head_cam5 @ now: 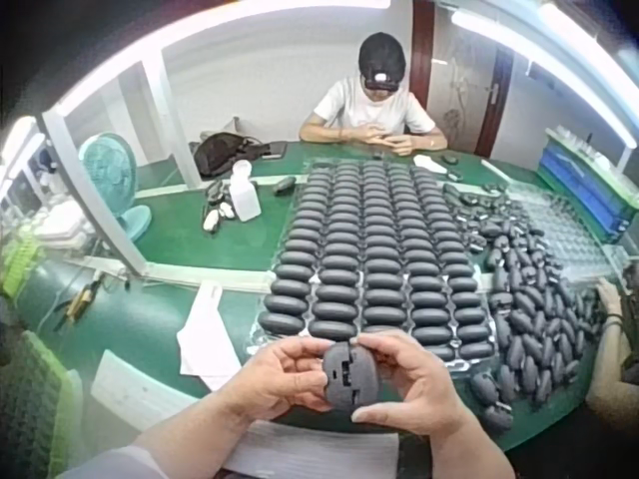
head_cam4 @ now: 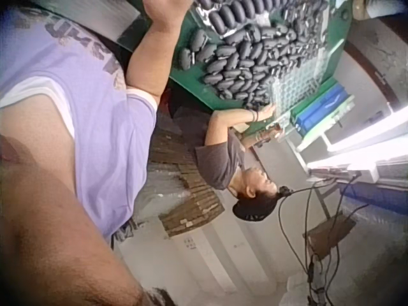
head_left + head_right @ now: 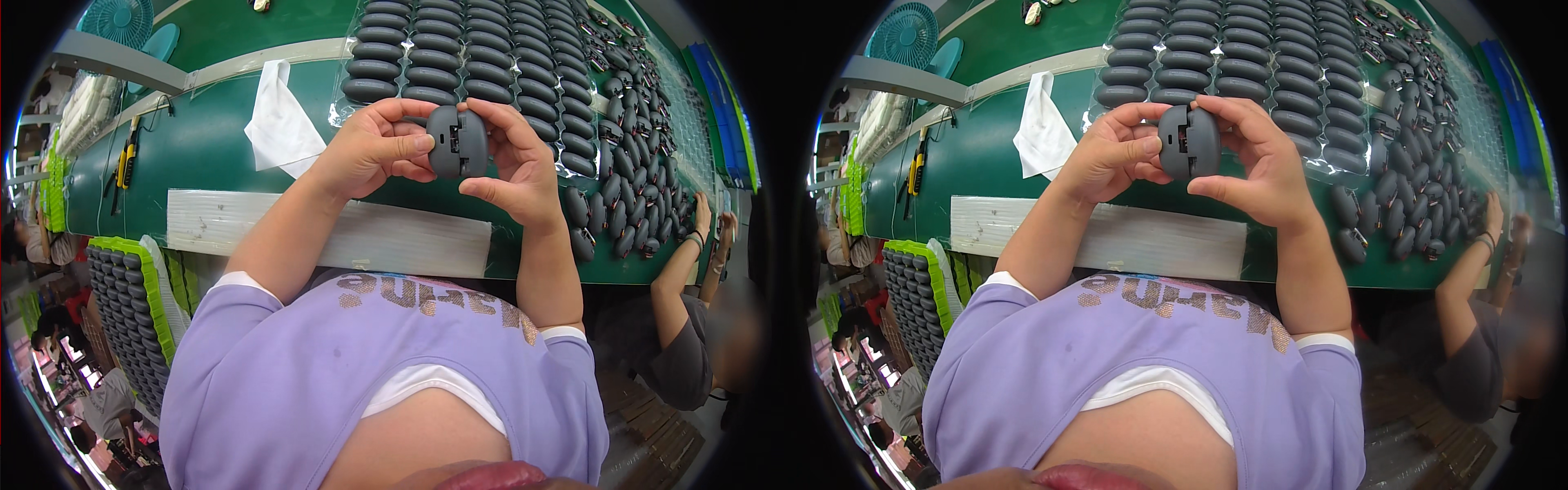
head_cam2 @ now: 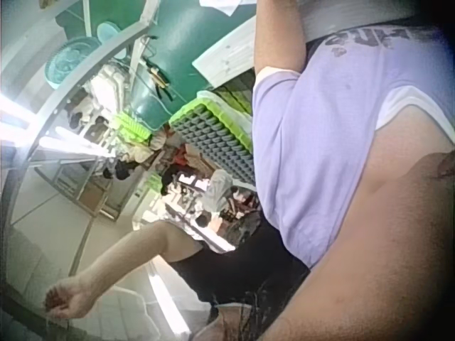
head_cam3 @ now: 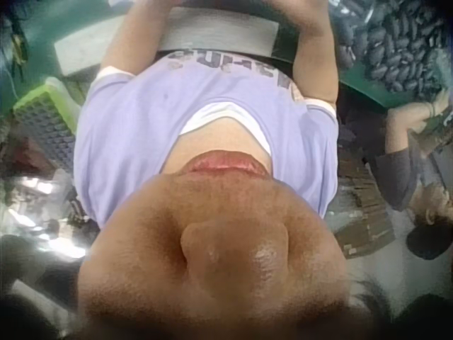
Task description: Manually assemble and inspect plastic earbud charging cases on a factory production line.
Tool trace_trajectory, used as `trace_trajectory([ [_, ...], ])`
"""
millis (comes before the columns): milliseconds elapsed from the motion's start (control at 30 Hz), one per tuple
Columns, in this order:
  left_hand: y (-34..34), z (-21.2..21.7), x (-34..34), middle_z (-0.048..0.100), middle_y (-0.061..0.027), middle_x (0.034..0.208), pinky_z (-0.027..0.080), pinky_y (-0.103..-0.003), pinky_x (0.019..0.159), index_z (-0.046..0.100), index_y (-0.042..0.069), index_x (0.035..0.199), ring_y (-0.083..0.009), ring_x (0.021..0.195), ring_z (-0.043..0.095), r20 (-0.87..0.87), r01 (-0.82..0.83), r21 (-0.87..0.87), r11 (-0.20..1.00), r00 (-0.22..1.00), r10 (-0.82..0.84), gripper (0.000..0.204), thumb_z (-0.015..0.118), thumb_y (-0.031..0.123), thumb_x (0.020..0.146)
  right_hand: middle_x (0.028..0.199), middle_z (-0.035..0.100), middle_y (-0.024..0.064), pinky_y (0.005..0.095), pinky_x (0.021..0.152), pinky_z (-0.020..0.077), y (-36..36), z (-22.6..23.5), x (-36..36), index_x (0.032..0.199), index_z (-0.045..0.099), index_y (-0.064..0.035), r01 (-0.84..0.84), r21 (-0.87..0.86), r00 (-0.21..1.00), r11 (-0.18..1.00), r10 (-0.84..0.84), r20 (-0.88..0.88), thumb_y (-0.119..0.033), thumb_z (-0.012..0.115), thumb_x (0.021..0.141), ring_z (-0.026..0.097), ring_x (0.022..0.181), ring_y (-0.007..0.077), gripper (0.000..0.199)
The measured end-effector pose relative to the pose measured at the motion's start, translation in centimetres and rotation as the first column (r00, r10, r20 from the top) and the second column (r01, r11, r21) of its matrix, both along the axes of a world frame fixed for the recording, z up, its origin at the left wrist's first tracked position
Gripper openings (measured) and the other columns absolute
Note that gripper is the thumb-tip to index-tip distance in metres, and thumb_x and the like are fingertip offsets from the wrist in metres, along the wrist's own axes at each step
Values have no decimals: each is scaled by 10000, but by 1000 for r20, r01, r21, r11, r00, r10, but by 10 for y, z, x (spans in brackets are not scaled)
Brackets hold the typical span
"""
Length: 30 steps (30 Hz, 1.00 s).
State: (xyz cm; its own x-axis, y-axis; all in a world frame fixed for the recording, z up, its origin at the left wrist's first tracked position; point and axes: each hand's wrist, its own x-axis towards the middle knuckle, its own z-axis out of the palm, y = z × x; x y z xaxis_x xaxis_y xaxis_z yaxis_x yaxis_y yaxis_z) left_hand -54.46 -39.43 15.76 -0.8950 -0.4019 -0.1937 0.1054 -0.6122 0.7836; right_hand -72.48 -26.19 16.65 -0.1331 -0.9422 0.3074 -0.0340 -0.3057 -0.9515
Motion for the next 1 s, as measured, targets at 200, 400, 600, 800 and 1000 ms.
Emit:
trace_trajectory([
  [200,-1,0,-1,659,-132,982,608,-339,709,503,-23,1238,-194,825,686,-17,11,6,1000,1000,-11,432,675,76,853,1240,484,76,345,998,449,0,-1,0,1322,490,2,9,-9,1000,1000,-9,-8,-86,853,651,530,1136,190,768],
  [400,1,3,-2,640,-148,1053,612,-343,730,496,-25,1247,-215,880,685,-10,22,23,1000,1000,-22,438,663,53,849,1253,494,90,314,973,432,-1,-2,0,1326,468,41,11,1,1000,1000,-11,-11,-141,872,635,514,1138,188,822],
  [600,0,-3,-2,654,-145,1025,605,-338,735,511,-35,1216,-206,881,684,-49,31,61,998,998,-28,420,679,52,841,1263,502,93,321,985,422,-1,-4,1,1330,461,43,22,11,999,1000,-23,31,-164,882,621,517,1138,191,850],
  [800,-1,-2,1,661,-155,993,606,-319,714,508,-41,1206,-215,854,689,-72,29,42,999,997,-26,420,690,30,834,1257,488,83,354,1022,437,1,-1,1,1313,492,4,-9,-6,1000,1000,9,7,-101,866,633,530,1155,203,784],
  [1000,-3,-2,0,664,-155,961,607,-308,698,501,-40,1216,-208,829,690,-69,32,14,999,997,-31,442,698,15,825,1258,490,101,349,1002,458,0,1,-1,1312,498,3,10,-35,996,999,-13,-87,-98,862,635,543,1145,208,775],
])
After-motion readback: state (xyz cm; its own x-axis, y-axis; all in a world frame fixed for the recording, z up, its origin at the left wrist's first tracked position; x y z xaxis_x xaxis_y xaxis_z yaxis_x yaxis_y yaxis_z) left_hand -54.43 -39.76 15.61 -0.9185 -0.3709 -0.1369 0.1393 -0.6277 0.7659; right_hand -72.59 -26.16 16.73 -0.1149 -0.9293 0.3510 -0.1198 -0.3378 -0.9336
